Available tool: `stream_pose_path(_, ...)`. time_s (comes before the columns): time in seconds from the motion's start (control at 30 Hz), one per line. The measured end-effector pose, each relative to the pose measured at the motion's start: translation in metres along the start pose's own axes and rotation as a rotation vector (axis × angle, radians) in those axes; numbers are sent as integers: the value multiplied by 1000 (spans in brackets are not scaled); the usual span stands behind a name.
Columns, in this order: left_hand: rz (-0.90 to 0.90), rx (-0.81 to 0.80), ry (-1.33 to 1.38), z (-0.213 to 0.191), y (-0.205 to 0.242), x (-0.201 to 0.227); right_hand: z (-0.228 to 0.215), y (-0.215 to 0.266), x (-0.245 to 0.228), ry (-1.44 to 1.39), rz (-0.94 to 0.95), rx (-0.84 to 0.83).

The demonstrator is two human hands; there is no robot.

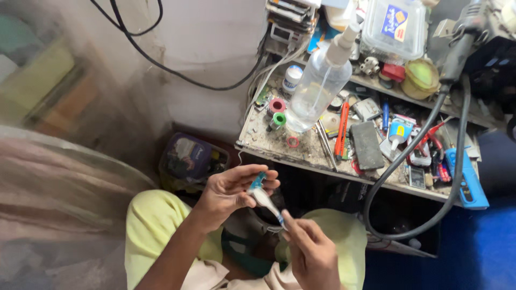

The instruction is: The person cleans a small blue circuit board by spraying it with liquid from a clear bottle and scrubbing it with a toothbrush. They repeatedly spray and scrub different areas of the board, then briefly use an orange utility knife to scrape a spot on the board.

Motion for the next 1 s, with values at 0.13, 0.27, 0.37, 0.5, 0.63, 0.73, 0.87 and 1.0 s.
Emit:
stream_pose_path(0.13,-65,55,-36,2,6,0,0,8,2,87,145,6)
stream_pose_path(0.27,-39,0,-35,4,1,5,0,3,0,44,33,39)
stream_pose_path(0.37,-58,12,-15,5,8,1,-2,7,-7,79,82,40)
stream_pose_path(0.5,-56,-8,-9,4,3,1,-3,-4,-11,-12,8,26)
stream_pose_path(0.63,-62,6,3,4,12,-7,-5,4,-12,51,64,31)
stream_pose_path(0.73,-43,-25,16,1,8,-5,-5,1,-10,65,1,31)
stream_pose_path(0.87,-51,-7,9,0,12,-6,-6,6,-9,86,35,28)
stream_pose_path(1.0,-125,45,-28,-1,13,-5,-2,8,-2,175,60,102)
Point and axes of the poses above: each hand's wrist, its own y-axis away from the middle knuckle, its own z-axis out of the palm, x = y × z, the point moved 1 cm from there along -y, towards the middle knuckle, and after that the axes turned 15 degrees about y, right-handed, at the moved point
